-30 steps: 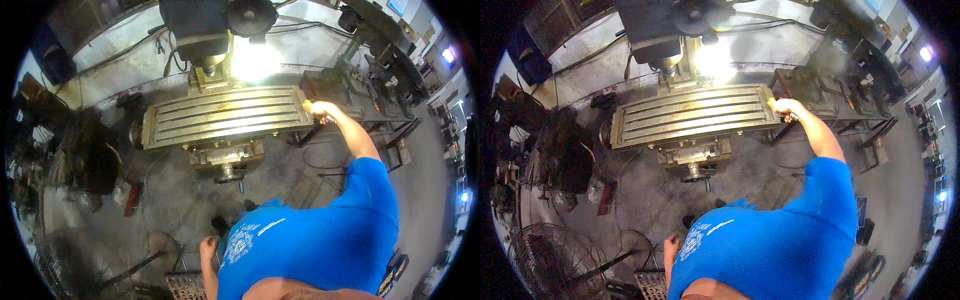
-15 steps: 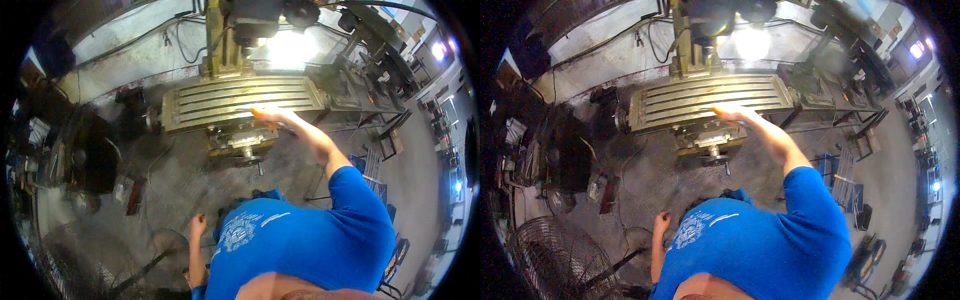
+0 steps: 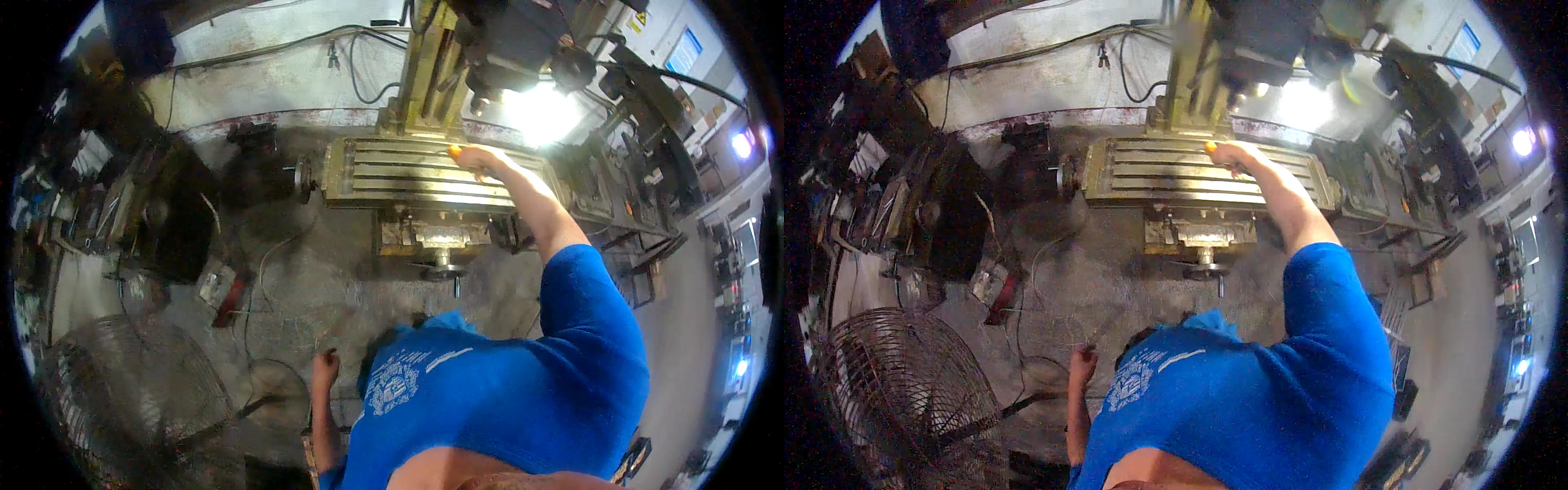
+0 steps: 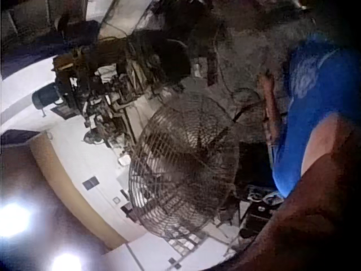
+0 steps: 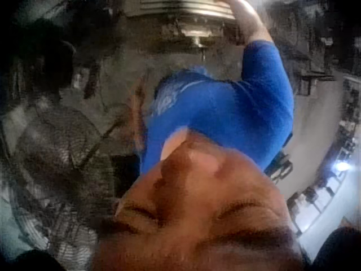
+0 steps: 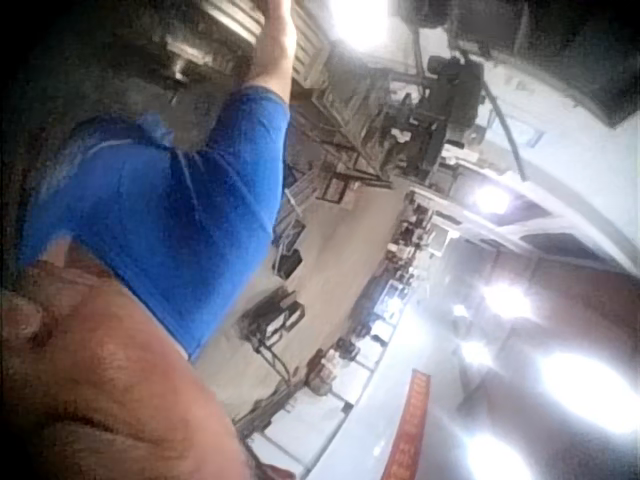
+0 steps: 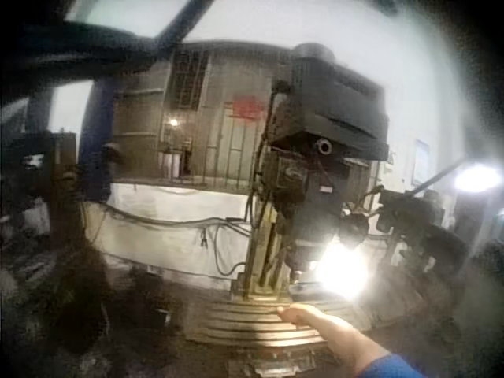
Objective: The person uses a brush and a scraper to clean debris and residue from the surface of a milling machine table. They repeatedly sweep and scrape the grooves and flat areas of the machine bed.
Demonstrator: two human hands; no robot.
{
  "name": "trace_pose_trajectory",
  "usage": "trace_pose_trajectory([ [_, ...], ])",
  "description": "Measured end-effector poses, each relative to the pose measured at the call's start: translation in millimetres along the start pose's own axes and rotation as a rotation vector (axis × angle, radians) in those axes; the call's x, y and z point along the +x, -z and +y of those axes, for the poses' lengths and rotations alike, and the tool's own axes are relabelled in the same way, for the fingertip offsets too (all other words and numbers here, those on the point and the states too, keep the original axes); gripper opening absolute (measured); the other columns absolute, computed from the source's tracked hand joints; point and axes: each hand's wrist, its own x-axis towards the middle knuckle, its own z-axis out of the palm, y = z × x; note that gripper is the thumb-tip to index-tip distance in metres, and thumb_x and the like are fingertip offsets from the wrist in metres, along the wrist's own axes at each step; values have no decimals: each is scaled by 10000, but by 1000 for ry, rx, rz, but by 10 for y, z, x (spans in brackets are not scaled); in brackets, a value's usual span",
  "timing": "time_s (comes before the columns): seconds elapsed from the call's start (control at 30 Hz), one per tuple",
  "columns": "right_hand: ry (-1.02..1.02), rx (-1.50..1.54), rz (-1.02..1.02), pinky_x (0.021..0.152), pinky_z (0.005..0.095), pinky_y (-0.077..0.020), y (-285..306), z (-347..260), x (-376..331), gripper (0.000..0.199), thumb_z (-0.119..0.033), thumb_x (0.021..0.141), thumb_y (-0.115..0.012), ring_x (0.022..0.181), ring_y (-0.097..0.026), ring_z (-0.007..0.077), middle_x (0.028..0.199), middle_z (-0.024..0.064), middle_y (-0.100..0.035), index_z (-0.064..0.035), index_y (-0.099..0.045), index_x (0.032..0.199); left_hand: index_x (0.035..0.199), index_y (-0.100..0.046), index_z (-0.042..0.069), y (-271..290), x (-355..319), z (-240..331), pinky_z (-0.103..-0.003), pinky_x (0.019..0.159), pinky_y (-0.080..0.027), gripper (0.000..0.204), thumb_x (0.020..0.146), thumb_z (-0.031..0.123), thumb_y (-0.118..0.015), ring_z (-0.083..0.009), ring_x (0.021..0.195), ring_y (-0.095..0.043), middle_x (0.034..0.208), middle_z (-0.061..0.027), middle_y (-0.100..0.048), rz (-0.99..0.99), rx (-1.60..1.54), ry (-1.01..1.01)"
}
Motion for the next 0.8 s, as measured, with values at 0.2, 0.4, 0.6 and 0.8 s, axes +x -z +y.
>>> trace_pose_trajectory([
  [0.2, 279, 214, -324, 405, 323, -424, -146, -686, 441, 190, -210, 756, -452, 447, -532, 165, 547, 58, -524, -43, -531, 714, 985, -587, -21, -55, -212, -318, -356, 580, -445, 309, 723, 137, -544, -270, 633, -590, 676, -183, -584, -97, 61, 81],
  [0.4, 377, 124, -217, 391, 339, -432, -32, -1367, 346, 177, -172, 680, -483, 451, -547, 181, 541, 88, -546, -16, -535, 615, 988, -588, -18, -101, -100, 205, -339, 580, -446, 317, 712, 133, -550, -265, 622, -590, 676, -196, -581, 125, 54, 16],
  [0.6, 406, -283, -103, 600, 339, -491, -261, -1432, -194, 265, -283, 653, -540, 677, -627, 240, 694, 136, -629, -53, -645, 731, 981, -604, -8, -466, -226, -202, -318, 550, -445, 293, 732, 132, -538, -231, 570, -580, 670, -177, -594, 83, -8, 190],
  [0.8, 262, -322, 159, 741, 368, -490, -339, -1498, 383, 323, -270, 718, -486, 895, -605, 276, 982, 139, -617, -59, -638, 909, 1038, -583, 35, -232, -265, 736, -324, 549, -449, 317, 739, 133, -538, -242, 569, -583, 711, -176, -607, 12, 61, 134],
])
